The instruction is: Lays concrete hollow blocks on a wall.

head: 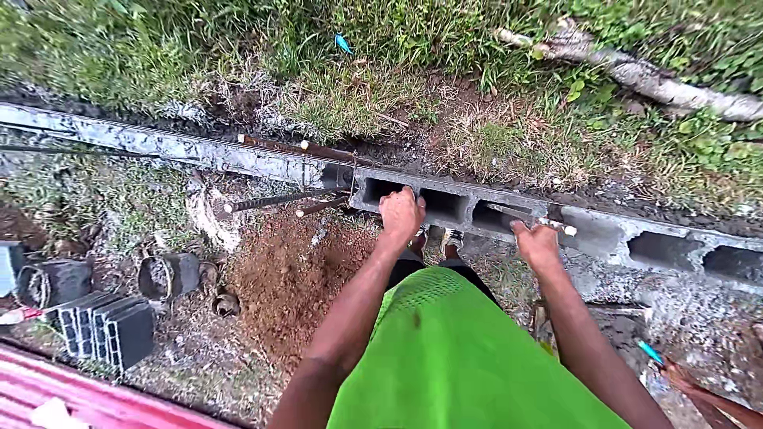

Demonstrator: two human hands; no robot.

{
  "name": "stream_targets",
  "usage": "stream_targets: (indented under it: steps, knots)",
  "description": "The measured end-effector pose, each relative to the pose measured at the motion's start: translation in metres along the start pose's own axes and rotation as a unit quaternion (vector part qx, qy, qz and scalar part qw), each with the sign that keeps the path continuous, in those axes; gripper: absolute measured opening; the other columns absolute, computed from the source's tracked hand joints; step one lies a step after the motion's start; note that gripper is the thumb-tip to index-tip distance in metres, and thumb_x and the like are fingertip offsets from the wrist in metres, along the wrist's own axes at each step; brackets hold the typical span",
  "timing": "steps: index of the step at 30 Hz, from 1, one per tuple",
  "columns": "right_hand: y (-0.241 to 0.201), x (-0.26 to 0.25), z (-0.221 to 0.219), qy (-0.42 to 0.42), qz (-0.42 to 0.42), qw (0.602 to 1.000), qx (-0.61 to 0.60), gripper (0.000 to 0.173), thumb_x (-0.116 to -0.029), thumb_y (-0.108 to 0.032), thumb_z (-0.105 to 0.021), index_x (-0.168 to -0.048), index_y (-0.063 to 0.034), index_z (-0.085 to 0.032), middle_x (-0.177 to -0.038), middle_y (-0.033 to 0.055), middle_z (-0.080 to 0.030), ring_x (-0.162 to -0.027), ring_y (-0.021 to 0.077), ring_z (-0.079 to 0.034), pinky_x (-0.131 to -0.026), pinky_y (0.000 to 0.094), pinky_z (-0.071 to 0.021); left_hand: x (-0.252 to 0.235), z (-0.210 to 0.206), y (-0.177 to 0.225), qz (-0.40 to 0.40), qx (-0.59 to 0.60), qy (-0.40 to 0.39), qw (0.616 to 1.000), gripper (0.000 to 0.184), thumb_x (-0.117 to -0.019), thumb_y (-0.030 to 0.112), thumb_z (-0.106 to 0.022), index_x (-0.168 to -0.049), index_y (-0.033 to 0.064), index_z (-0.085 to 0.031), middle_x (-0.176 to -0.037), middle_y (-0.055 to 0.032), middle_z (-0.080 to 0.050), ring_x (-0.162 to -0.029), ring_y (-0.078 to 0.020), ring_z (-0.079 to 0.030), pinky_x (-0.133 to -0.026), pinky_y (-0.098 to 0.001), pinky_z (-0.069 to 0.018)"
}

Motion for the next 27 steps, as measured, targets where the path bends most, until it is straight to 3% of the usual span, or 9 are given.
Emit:
stream_targets:
  steps: [3,7,10,12,16,18,22,27]
  knots:
    - [0.003,0.001,-0.001,-0.002,-0.007,1.0,-0.001,0.055,-0.1051,-0.029,-0.058,-0.145,0.0071,-0.047,-0.132,0.0315,-0.061,-0.13,0.0418,-0.057,-0.111,0.0578,-0.041,-0.007,0.0,0.002,0.015,-0.02,-0.049,0.999,0.04,-0.103,0.036,-0.057,-0.109,-0.0021,-0.068,-0.106,-0.0247,-0.071,-0.11,-0.0417,-0.067,-0.097,-0.0602,-0.0482]
    - [0.009,0.002,-0.001,0.013,0.007,1.0,-0.007,0.057,-0.1036,-0.027,-0.059,-0.147,0.0072,-0.046,-0.136,0.0306,-0.06,-0.132,0.0414,-0.055,-0.113,0.0576,-0.0395,0.0,0.001,0.007,0.001,0.001,-0.027,1.0,0.036,-0.102,0.032,-0.06,-0.104,-0.0027,-0.068,-0.1,-0.0259,-0.071,-0.103,-0.0439,-0.068,-0.089,-0.063,-0.0507]
    - [0.009,0.004,0.0,-0.004,-0.017,1.0,0.005,0.052,-0.105,-0.029,-0.058,-0.138,0.0112,-0.051,-0.129,0.0336,-0.06,-0.127,0.0444,-0.057,-0.108,0.0594,-0.0418,0.001,0.001,0.006,0.006,0.008,-0.04,0.999,0.037,-0.1024,0.032,-0.06,-0.108,-0.004,-0.068,-0.103,-0.0276,-0.07,-0.106,-0.0456,-0.067,-0.093,-0.0647,-0.0483]
    - [0.004,0.001,0.001,-0.014,-0.023,1.0,0.009,0.052,-0.1059,-0.029,-0.057,-0.14,0.0093,-0.05,-0.132,0.0319,-0.06,-0.129,0.0438,-0.056,-0.11,0.0586,-0.0417,-0.007,0.0,0.004,0.014,-0.012,-0.053,0.998,0.04,-0.1021,0.035,-0.058,-0.109,-0.0025,-0.068,-0.103,-0.0264,-0.071,-0.106,-0.0446,-0.068,-0.094,-0.0641,-0.0486]
    - [0.009,-0.003,0.002,-0.01,-0.028,0.999,-0.011,0.058,-0.1044,-0.031,-0.059,-0.148,0.0044,-0.045,-0.135,0.0297,-0.06,-0.131,0.0425,-0.056,-0.111,0.0588,-0.0415,-0.011,-0.001,0.004,0.007,-0.034,-0.062,0.998,0.047,-0.1013,0.042,-0.06,-0.103,-0.0051,-0.067,-0.099,-0.0299,-0.069,-0.101,-0.0497,-0.067,-0.084,-0.0688,-0.0508]
    - [0.01,-0.005,0.002,-0.004,-0.023,1.0,-0.008,0.056,-0.1041,-0.031,-0.059,-0.147,0.0036,-0.047,-0.13,0.0288,-0.063,-0.128,0.042,-0.058,-0.109,0.0593,-0.0433,-0.014,-0.001,0.005,0.023,-0.048,-0.074,0.996,0.051,-0.0994,0.046,-0.062,-0.099,-0.0043,-0.068,-0.099,-0.0296,-0.069,-0.101,-0.0496,-0.067,-0.082,-0.0694,-0.0509]
    - [0.01,-0.005,0.002,0.001,-0.017,1.0,-0.001,0.051,-0.103,-0.031,-0.061,-0.139,0.0046,-0.053,-0.122,0.028,-0.066,-0.121,0.0415,-0.062,-0.105,0.0605,-0.0449,-0.01,-0.003,0.001,0.015,-0.039,-0.069,0.997,0.043,-0.0996,0.038,-0.063,-0.095,-0.0043,-0.066,-0.096,-0.0301,-0.067,-0.099,-0.0503,-0.066,-0.08,-0.0691,-0.0505]
    - [0.007,0.006,0.011,0.002,-0.026,0.999,-0.02,0.05,-0.1032,-0.03,-0.061,-0.138,0.0043,-0.052,-0.116,0.0275,-0.067,-0.115,0.0416,-0.064,-0.099,0.0613,-0.0474,0.002,0.003,0.003,0.019,-0.04,-0.074,0.996,0.043,-0.1003,0.038,-0.063,-0.092,-0.0043,-0.065,-0.094,-0.0296,-0.067,-0.097,-0.0498,-0.066,-0.079,-0.0683,-0.0504]
Point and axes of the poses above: each hand's wrist, its own x-axis away from the middle knuckle, its own z-axis out of the back of the hand, y = z × x, the point moved 5 cm from there along -x, towards the middle knuckle
